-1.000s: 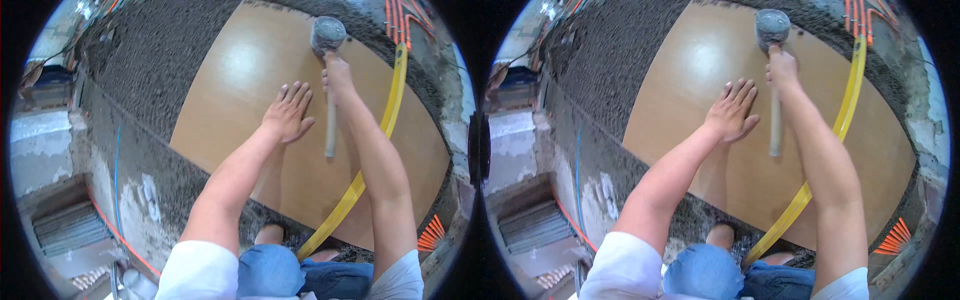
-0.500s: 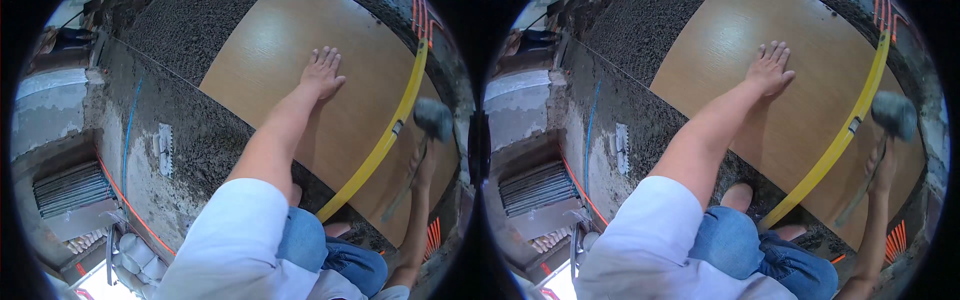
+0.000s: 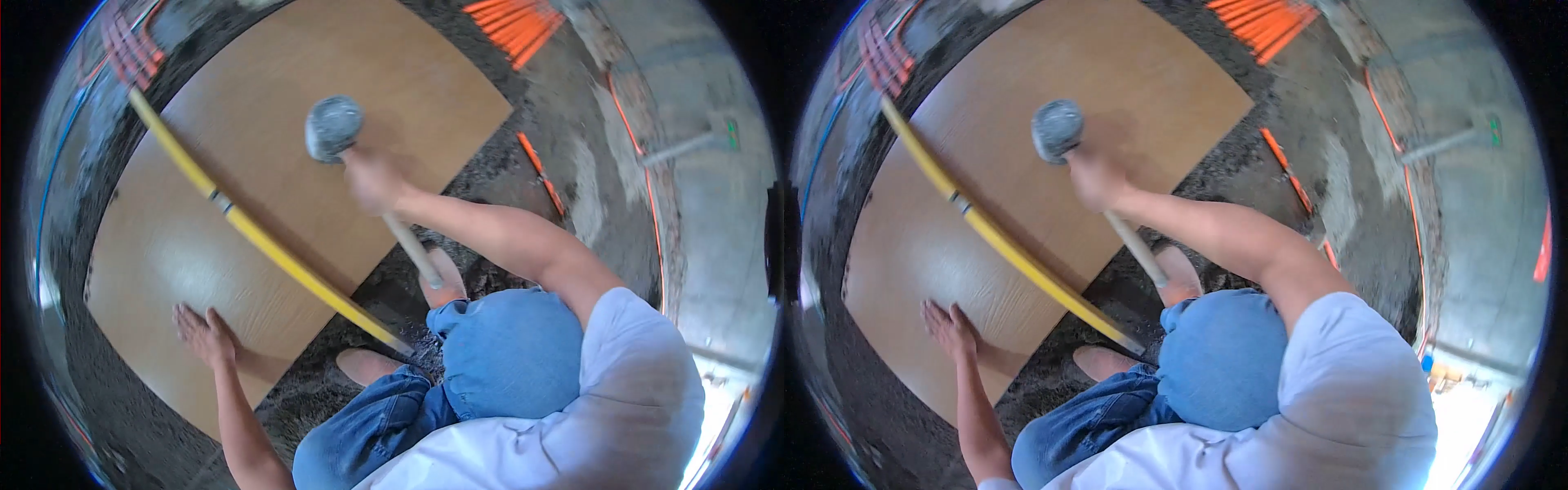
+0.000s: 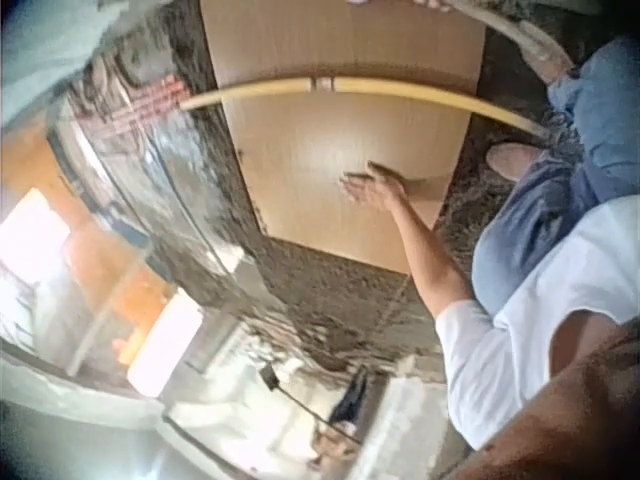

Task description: The recorder is laying large floor tiles on a cement bed, using a spirit level and rubber mallet to ensure they are even, and measuring the area with a tape measure.

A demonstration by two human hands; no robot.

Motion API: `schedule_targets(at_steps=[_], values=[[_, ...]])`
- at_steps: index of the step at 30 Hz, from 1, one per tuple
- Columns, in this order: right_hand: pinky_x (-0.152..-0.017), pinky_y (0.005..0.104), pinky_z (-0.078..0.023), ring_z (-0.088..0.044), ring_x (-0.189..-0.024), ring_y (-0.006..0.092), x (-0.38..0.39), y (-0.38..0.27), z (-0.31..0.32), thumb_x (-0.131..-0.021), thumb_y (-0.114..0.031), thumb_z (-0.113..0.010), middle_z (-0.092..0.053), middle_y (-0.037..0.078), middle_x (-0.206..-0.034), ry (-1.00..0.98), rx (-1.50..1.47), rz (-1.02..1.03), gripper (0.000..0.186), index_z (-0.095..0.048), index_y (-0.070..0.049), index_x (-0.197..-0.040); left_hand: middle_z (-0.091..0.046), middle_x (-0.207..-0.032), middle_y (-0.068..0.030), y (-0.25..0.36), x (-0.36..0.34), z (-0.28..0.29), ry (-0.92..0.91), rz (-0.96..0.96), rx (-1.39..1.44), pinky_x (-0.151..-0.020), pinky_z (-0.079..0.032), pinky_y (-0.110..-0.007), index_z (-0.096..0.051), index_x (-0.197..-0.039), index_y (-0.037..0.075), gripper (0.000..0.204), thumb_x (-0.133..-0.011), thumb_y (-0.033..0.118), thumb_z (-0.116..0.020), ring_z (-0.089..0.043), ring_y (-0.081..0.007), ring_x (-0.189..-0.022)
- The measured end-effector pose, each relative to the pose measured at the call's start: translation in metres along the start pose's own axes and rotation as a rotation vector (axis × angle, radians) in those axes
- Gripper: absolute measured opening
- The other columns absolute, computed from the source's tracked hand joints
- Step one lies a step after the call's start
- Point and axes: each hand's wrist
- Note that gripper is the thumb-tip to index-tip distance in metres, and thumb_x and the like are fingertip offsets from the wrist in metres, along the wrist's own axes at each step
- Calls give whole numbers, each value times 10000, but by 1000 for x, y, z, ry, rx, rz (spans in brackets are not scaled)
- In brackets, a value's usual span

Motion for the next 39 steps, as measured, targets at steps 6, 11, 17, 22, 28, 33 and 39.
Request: schedule_targets(at_steps=[6,11,17,22,28,33,39], values=[[-344,279,-378,-446,-418,105,-9,1,27,-915,-540,-446,-439,-1,-573,98,90,59,492,-487,-59,-819,-198,-1519,-140,-14,1,-25,53,-69,22,-1140,-111,-435,-240,-1438,15,675,-955,471,-360,-135,-295,-1415],[-353,294,-396,-465,-405,123,-23,15,22,-923,-513,-435,-456,15,-560,49,196,75,481,-481,-55,-782,-276,-1465,-218,-27,-21,-14,-50,-58,13,-1117,-198,-447,-269,-1417,-9,630,-963,407,-402,-232,-352,-1371],[-380,285,-391,-407,-409,88,-34,18,23,-879,-640,-427,-422,-46,-560,-34,172,-48,527,-521,-123,-835,-608,-916,-111,127,-73,36,-232,172,987,-642,-486,-302,-515,-1089,-44,492,-840,353,-669,-583,-182,-767],[-362,269,-340,-373,-408,81,-27,11,25,-897,-570,-460,-398,-36,-567,-67,129,-6,513,-525,-61,-920,-608,-783,-182,179,-94,10,-134,388,676,-695,-479,-410,-577,-964,-37,350,-716,189,-677,-599,-319,-720],[-356,289,-361,-421,-420,104,-29,3,54,-906,-544,-454,-429,0,-583,-90,285,51,535,-523,-13,-903,-613,-810,-127,150,-88,71,-95,483,1531,-609,-490,-377,-567,-952,-6,191,-775,65,-579,-598,-245,-689],[-369,264,-348,-403,-424,98,-24,-6,57,-911,-539,-446,-405,-12,-577,-77,322,6,513,-502,-29,-913,-619,-908,-152,83,-127,208,67,241,1373,-653,-500,-344,-530,-1070,-16,241,-846,72,-522,-604,-232,-731],[-367,261,-354,-417,-428,101,-24,-5,57,-910,-539,-446,-416,-5,-579,-96,272,2,513,-502,-29,-924,-608,-929,-86,6,-96,285,311,-86,1087,-728,-477,-275,-525,-1151,-34,315,-846,25,-577,-594,-146,-803]])
Point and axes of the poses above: each hand's wrist, its own x-axis away from the middle knuckle, its own z-axis out of the back of the hand, y = z × x
